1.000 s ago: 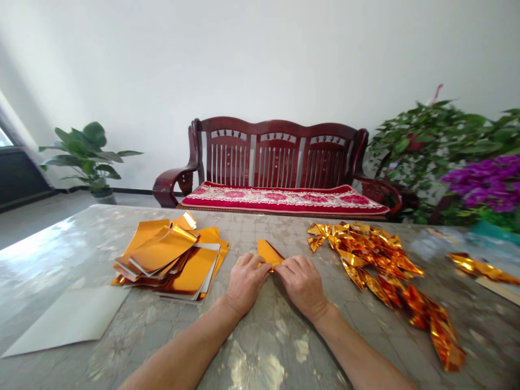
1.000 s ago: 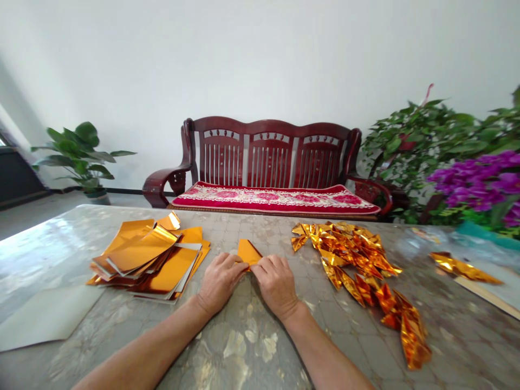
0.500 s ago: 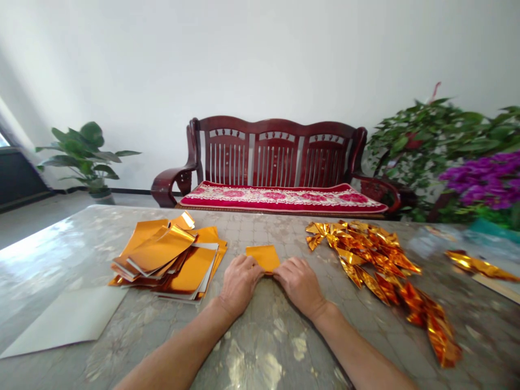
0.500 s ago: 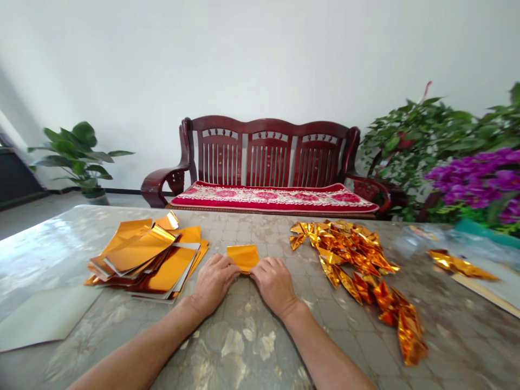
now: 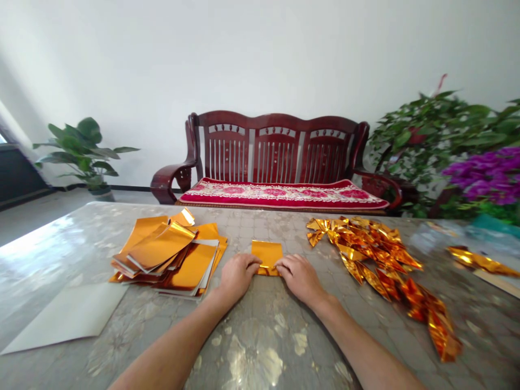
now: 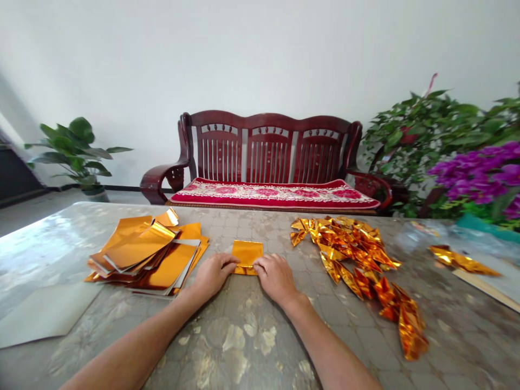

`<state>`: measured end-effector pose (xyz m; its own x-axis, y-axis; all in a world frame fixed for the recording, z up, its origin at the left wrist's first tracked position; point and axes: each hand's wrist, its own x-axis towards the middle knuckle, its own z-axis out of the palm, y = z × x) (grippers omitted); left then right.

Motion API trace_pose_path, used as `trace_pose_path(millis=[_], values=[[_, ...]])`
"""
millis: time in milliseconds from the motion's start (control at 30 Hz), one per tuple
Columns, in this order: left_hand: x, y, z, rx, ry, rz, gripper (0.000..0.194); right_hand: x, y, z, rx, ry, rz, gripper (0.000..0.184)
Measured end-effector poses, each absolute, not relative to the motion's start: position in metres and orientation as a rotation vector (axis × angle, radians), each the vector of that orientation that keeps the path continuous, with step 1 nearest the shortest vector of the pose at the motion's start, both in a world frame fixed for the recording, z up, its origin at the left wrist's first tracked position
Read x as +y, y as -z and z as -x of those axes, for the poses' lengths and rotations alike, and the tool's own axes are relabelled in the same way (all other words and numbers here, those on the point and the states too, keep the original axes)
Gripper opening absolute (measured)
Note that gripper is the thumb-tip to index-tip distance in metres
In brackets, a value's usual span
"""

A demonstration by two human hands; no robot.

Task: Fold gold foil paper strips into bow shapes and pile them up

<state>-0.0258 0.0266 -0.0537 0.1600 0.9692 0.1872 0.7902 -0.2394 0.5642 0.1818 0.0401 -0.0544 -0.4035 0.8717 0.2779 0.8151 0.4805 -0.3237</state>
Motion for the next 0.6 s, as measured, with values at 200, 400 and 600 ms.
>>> trace_pose_path(millis=[200,400,600], values=[[0.026,0.049,0.022,1.775,-0.700,-2.101,0.020,0.042,0.053,-0.179,-2.309,-0.190,1.464,0.021],[0.027,0.045,0.017,1.864,-0.605,-2.128,0.021,0.046,0.052,-0.177,-2.299,-0.194,1.495,0.019],[0.029,0.045,0.014,1.911,-0.542,-2.099,0.021,0.048,0.049,-0.174,-2.276,-0.190,1.560,0.017]])
